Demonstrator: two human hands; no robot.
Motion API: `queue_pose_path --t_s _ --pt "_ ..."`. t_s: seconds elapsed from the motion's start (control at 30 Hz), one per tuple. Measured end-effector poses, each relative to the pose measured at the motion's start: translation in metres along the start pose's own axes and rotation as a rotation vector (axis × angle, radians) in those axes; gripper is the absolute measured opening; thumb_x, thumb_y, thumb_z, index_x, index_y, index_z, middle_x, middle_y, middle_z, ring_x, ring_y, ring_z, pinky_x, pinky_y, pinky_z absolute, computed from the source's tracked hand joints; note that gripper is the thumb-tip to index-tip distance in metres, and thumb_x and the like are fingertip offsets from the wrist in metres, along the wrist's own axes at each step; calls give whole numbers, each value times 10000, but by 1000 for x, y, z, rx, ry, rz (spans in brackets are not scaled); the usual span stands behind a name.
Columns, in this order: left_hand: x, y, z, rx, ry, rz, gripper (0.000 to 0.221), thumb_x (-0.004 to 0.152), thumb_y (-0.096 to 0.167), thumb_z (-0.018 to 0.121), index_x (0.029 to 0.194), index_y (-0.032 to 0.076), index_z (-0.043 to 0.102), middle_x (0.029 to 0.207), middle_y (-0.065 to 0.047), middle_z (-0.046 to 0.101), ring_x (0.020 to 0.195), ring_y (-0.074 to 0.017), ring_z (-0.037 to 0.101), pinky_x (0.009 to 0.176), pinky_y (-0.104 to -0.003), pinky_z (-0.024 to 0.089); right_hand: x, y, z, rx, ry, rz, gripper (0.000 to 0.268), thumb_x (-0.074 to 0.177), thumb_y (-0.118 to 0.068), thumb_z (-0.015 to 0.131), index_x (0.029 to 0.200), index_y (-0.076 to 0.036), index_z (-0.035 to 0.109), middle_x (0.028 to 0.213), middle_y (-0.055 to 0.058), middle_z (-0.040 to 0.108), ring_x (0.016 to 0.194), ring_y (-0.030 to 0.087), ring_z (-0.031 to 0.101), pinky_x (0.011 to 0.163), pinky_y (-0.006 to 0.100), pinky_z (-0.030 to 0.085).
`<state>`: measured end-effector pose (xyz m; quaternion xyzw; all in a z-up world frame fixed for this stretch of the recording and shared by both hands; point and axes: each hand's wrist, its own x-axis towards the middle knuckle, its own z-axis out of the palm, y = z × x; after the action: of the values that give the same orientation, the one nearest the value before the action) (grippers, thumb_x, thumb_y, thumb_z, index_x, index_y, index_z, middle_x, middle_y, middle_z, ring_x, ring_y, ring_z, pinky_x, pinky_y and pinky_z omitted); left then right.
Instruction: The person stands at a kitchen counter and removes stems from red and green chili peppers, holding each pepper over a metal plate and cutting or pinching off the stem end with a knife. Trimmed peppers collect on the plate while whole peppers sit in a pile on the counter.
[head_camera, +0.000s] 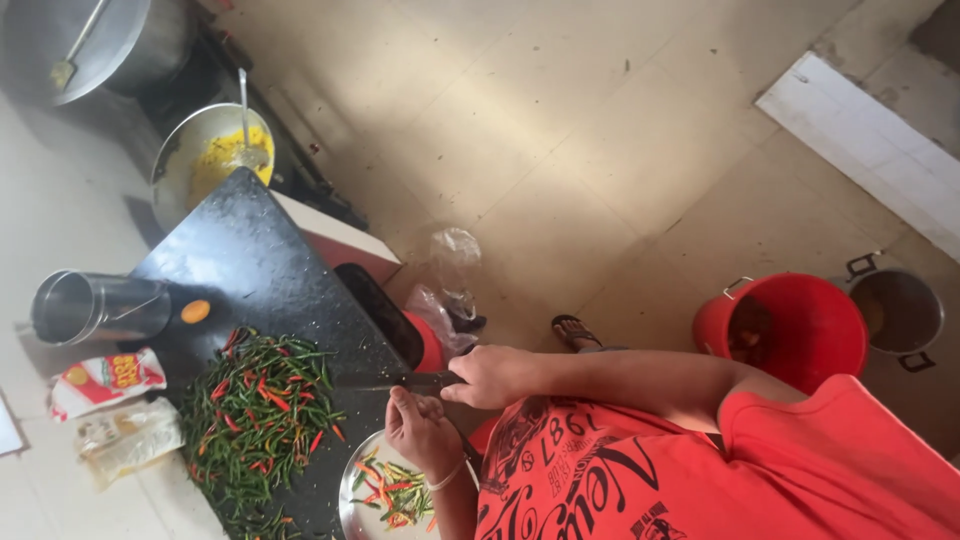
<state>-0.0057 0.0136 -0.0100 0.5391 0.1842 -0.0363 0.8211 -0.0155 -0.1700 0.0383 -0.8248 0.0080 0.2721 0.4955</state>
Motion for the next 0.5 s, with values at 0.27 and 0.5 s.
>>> queue_pose_path --t_s 0.27,0.5 --pt "3 4 1 -125 -13 -7 331 1079 207 585 784 70 522 611 12 459 497 -73 367 485 -247 330 -1 -13 -6 -6 -46 36 522 946 -507 573 1034 0 663 998 295 701 994 472 663 876 539 507" --pt "-1 5 -4 -121 -112 -54 351 1081 220 578 770 71 513 616 16 446 500 -74 347 496 -256 325 -1 -9 -7 -5 -33 7 528 949 -506 570 1022 8 671 990 297 703 999 468 666 884 538 506"
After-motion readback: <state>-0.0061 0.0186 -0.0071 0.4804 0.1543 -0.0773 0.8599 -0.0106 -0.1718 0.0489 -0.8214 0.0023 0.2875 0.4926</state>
